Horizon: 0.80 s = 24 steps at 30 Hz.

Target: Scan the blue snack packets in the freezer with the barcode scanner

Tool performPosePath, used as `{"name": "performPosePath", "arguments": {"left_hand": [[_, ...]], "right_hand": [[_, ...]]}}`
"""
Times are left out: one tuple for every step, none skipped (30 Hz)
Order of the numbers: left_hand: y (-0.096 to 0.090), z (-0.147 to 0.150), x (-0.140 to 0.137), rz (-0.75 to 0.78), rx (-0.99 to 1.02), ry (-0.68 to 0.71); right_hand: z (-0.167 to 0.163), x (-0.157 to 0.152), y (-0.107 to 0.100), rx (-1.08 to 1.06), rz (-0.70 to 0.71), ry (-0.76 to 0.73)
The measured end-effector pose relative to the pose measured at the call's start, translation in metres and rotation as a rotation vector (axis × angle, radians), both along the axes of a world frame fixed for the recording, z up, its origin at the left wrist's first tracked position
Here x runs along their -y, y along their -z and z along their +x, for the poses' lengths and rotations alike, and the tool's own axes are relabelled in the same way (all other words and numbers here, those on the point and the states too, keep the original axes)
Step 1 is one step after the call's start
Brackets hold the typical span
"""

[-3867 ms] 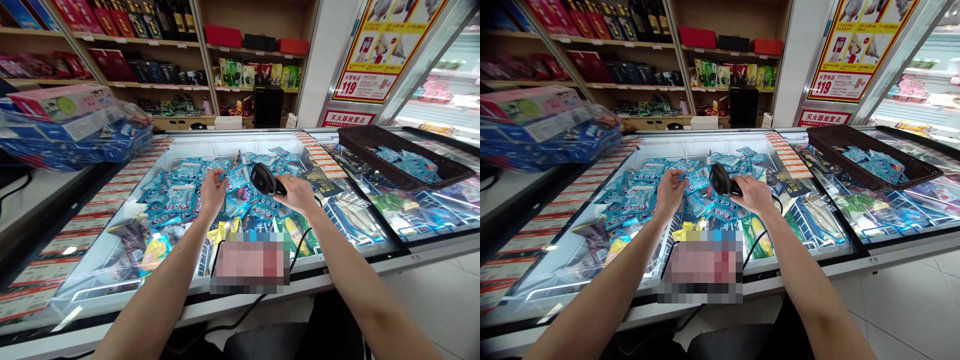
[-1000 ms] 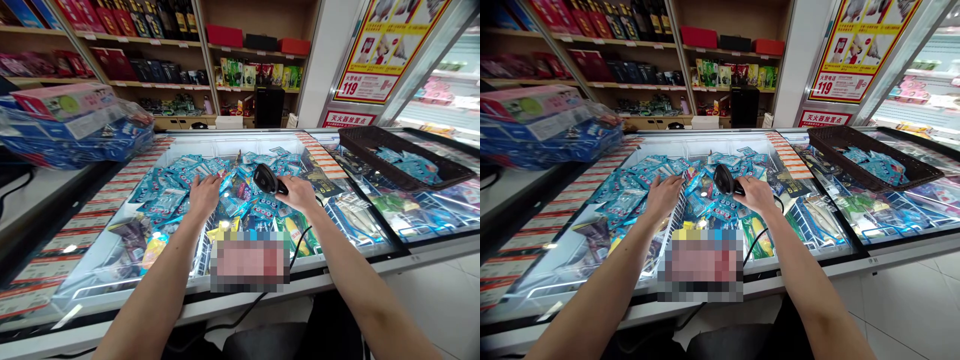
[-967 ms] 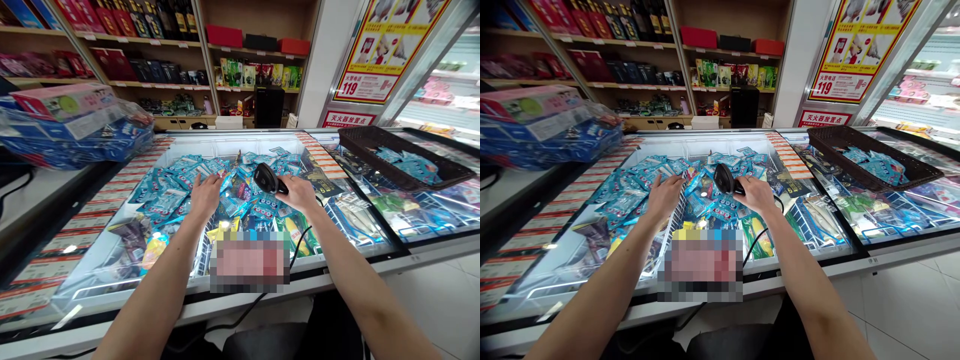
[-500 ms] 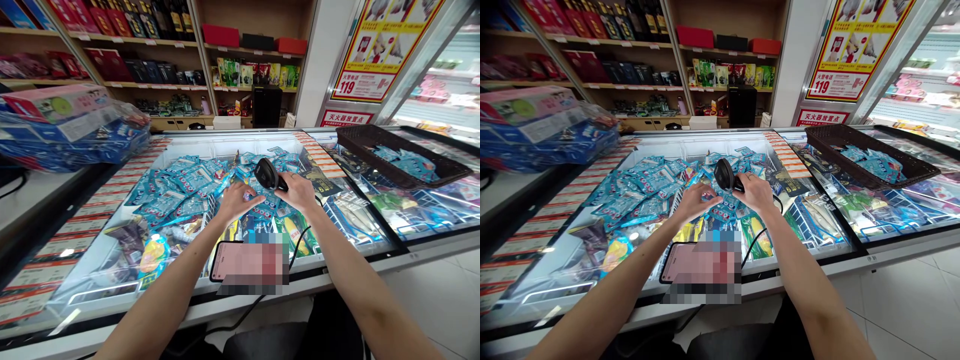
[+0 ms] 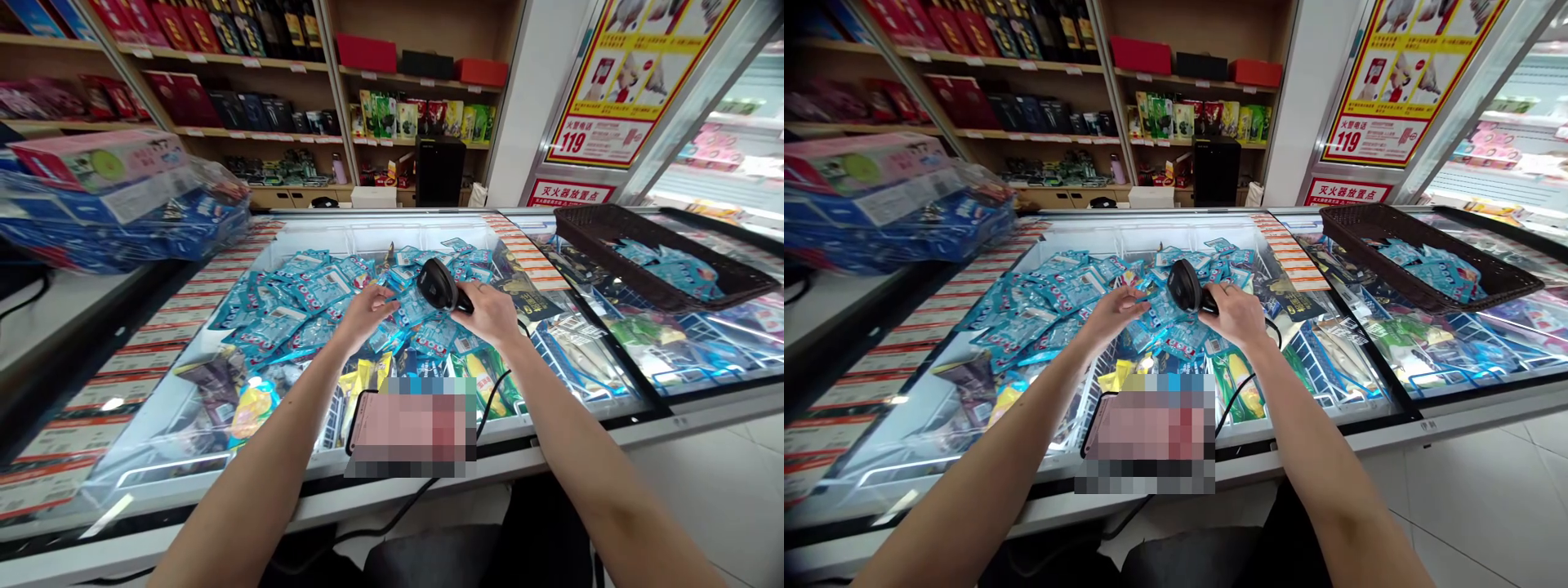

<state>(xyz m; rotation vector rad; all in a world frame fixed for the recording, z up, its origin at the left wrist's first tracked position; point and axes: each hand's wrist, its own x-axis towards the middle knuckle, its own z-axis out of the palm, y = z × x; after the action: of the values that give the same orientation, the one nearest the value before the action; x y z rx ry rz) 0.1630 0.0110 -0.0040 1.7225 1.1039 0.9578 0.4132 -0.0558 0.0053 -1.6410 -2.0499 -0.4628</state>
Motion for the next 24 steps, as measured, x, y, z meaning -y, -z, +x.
{"name": "performPosePath", "arguments": {"left_hand": [[0.001, -0.003, -0.002, -0.007, 0.047, -0.038], [0.003, -0.005, -0.005, 0.0, 0.081, -0.079], [0.005, -0.007, -0.007, 0.016, 0.103, -0.117], [0.007, -0.009, -0.009, 0.035, 0.116, -0.145], [0.009, -0.011, -0.011, 0.052, 0.124, -0.164], [0.01, -0.012, -0.012, 0.066, 0.126, -0.173], [0.011, -0.012, -0.012, 0.077, 0.126, -0.176], [0.012, -0.013, -0.013, 0.086, 0.125, -0.176], [0.012, -0.013, -0.013, 0.094, 0.122, -0.176], [0.012, -0.013, -0.013, 0.103, 0.115, -0.176], [0.013, -0.013, -0.013, 0.113, 0.109, -0.178], [0.013, -0.013, -0.012, 0.124, 0.103, -0.183], [0.013, -0.013, -0.012, 0.134, 0.097, -0.19], [0.013, -0.013, -0.012, 0.143, 0.09, -0.197], [0.013, -0.013, -0.012, 0.151, 0.082, -0.203], [0.013, -0.013, -0.012, 0.158, 0.074, -0.208], [0.013, -0.013, -0.012, 0.163, 0.065, -0.21], [0.012, -0.013, -0.011, 0.168, 0.057, -0.21], [0.012, -0.013, -0.011, 0.173, 0.05, -0.208], [0.012, -0.013, -0.01, 0.179, 0.045, -0.206], [0.011, -0.013, -0.01, 0.185, 0.041, -0.204], [0.011, -0.013, -0.01, 0.19, 0.037, -0.203], [0.011, -0.013, -0.01, 0.194, 0.034, -0.203], [0.011, -0.013, -0.009, 0.197, 0.032, -0.203]], "right_hand": [[0.0, 0.0, 0.0, 0.001, -0.001, -0.004], [0.0, 0.001, -0.001, 0.005, -0.006, -0.011], [0.0, 0.001, -0.001, 0.01, -0.017, -0.023], [-0.001, 0.002, -0.001, 0.018, -0.033, -0.039], [-0.001, 0.002, -0.001, 0.027, -0.053, -0.059], [-0.002, 0.002, -0.001, 0.034, -0.072, -0.079], [-0.002, 0.002, -0.001, 0.041, -0.087, -0.095], [-0.003, 0.002, 0.0, 0.045, -0.098, -0.106], [-0.003, 0.002, 0.0, 0.049, -0.103, -0.114], [-0.004, 0.002, 0.001, 0.051, -0.105, -0.116], [-0.004, 0.002, 0.001, 0.054, -0.102, -0.114], [-0.004, 0.002, 0.001, 0.057, -0.099, -0.112], [-0.004, 0.002, 0.002, 0.061, -0.098, -0.113], [-0.004, 0.002, 0.002, 0.064, -0.098, -0.114], [-0.004, 0.002, 0.002, 0.068, -0.1, -0.118], [-0.005, 0.001, 0.002, 0.072, -0.104, -0.125], [-0.005, 0.001, 0.002, 0.075, -0.108, -0.132], [-0.005, 0.001, 0.002, 0.077, -0.111, -0.139], [-0.005, 0.001, 0.002, 0.078, -0.111, -0.144], [-0.005, 0.001, 0.002, 0.078, -0.111, -0.146], [-0.006, 0.001, 0.002, 0.079, -0.11, -0.147], [-0.006, 0.001, 0.002, 0.08, -0.11, -0.147], [-0.005, 0.002, 0.002, 0.082, -0.11, -0.147], [-0.005, 0.002, 0.002, 0.084, -0.112, -0.145]]}}
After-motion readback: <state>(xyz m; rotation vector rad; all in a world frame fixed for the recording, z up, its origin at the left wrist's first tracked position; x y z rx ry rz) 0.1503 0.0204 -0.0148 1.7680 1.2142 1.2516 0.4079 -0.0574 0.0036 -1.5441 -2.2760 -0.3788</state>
